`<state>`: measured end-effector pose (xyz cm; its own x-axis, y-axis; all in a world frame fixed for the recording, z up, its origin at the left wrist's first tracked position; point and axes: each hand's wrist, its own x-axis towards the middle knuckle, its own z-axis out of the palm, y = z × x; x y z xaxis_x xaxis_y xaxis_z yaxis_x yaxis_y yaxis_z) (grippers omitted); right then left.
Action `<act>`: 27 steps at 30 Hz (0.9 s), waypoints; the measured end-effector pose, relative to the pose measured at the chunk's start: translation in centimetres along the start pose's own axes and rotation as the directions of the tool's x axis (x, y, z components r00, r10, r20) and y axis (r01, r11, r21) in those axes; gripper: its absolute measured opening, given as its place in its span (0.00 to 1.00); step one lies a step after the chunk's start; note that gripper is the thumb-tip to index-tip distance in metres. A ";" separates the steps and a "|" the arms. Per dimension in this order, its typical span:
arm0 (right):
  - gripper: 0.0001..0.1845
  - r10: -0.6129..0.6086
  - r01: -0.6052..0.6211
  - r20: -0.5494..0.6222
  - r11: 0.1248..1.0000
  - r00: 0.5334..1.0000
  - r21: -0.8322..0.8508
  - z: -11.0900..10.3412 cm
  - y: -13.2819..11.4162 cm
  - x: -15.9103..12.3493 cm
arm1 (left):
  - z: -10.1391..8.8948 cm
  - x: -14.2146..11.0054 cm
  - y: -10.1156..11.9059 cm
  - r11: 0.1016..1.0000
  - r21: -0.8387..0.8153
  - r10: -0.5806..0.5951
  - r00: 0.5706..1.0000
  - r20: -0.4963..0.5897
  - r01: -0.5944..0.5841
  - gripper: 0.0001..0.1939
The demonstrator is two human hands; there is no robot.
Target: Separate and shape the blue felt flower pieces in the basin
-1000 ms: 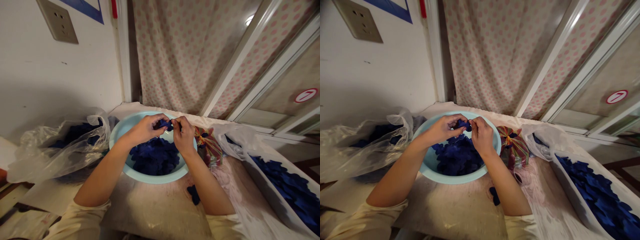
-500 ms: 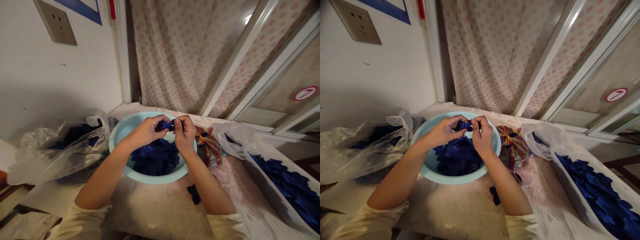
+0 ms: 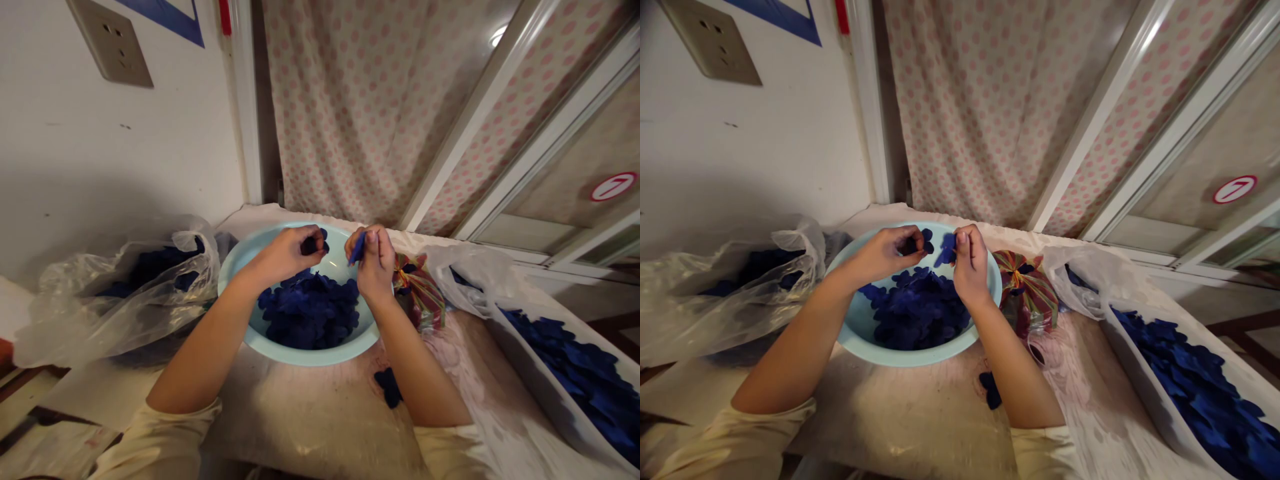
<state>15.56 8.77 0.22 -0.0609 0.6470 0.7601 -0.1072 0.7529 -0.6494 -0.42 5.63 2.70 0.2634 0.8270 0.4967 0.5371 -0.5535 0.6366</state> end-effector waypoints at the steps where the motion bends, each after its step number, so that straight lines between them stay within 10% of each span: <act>1: 0.14 0.009 -0.013 -0.056 0.997 0.998 -0.070 0.0 0.2 0.2 | 0.0 0.0 -0.2 1.000 -0.017 -0.011 1.000 -0.022 0.011 0.03; 6: 0.09 0.032 -0.077 -0.156 0.954 0.987 -0.289 -0.4 0.9 0.9 | -0.1 -0.2 0.6 0.996 -0.089 0.024 0.998 0.053 -0.019 0.04; 13: 0.10 0.156 -0.144 0.153 0.986 0.976 -0.087 -0.1 -0.2 0.8 | -0.3 -0.5 2.0 0.985 -0.051 0.172 0.981 0.088 -0.168 0.05; 27: 0.15 0.159 -0.143 0.170 0.984 0.972 -0.105 -0.1 -0.4 0.6 | -0.2 -0.3 1.2 0.995 -0.063 0.081 0.996 0.039 -0.078 0.15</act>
<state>15.66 8.87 0.97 -0.2454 0.7282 0.6399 0.0070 0.6614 -0.7500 0.01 4.73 3.40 0.3368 0.7827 0.5234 0.4631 -0.6217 0.6317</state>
